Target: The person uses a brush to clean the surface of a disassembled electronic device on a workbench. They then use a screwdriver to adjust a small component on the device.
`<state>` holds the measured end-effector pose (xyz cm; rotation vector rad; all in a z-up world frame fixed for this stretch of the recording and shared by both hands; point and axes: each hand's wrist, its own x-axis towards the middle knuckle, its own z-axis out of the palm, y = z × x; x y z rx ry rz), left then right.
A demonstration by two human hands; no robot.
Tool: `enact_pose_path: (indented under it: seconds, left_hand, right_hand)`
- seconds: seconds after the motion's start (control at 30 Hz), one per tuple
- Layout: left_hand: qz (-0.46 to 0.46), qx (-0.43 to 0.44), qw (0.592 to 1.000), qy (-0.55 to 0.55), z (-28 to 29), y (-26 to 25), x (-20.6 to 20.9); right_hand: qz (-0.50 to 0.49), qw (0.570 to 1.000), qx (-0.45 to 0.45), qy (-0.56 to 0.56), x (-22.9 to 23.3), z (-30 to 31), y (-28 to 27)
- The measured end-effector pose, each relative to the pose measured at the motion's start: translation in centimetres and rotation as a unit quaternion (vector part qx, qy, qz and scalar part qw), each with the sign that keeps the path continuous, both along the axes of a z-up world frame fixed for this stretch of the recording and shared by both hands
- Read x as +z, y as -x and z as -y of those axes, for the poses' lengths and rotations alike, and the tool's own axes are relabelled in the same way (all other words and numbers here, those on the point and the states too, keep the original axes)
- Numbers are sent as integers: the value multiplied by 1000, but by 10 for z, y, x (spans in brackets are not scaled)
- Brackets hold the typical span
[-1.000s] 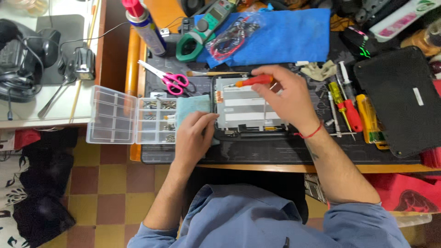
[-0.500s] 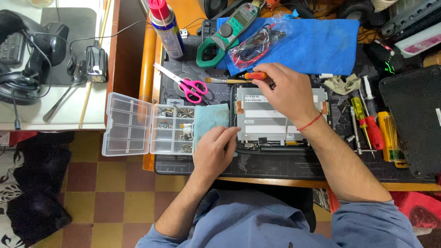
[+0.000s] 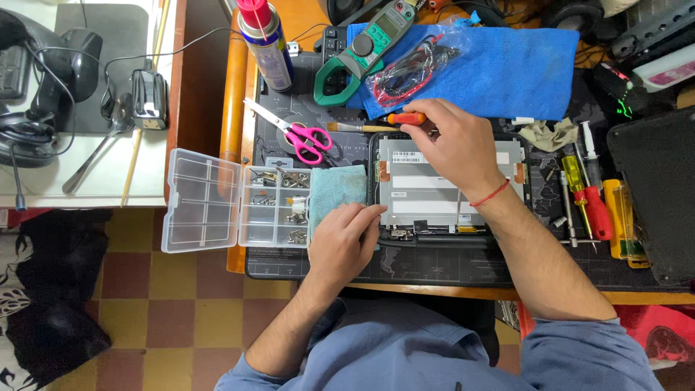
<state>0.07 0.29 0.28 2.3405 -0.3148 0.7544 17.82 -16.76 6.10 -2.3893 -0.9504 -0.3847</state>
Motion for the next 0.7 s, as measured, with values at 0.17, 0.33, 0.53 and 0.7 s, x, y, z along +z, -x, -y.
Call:
enact_pose_path:
  seconds: [0.17,0.33,0.53,0.7]
  left_hand:
    - [-4,-4,1000,-2,0,1,1]
    - [-5,-8,1000,0,-1,1,2]
    - [-7,-7,1000,1,1,2,3]
    - [-10,-4,1000,5,0,3,2]
  right_hand:
    - [-2,1000,4,-4,1,-1,1]
    - [-6,1000,-3,-10,9,4,6]
    - [-54,997,-3,-61,2,13,4]
    - [-34,998,5,-52,1,2,4]
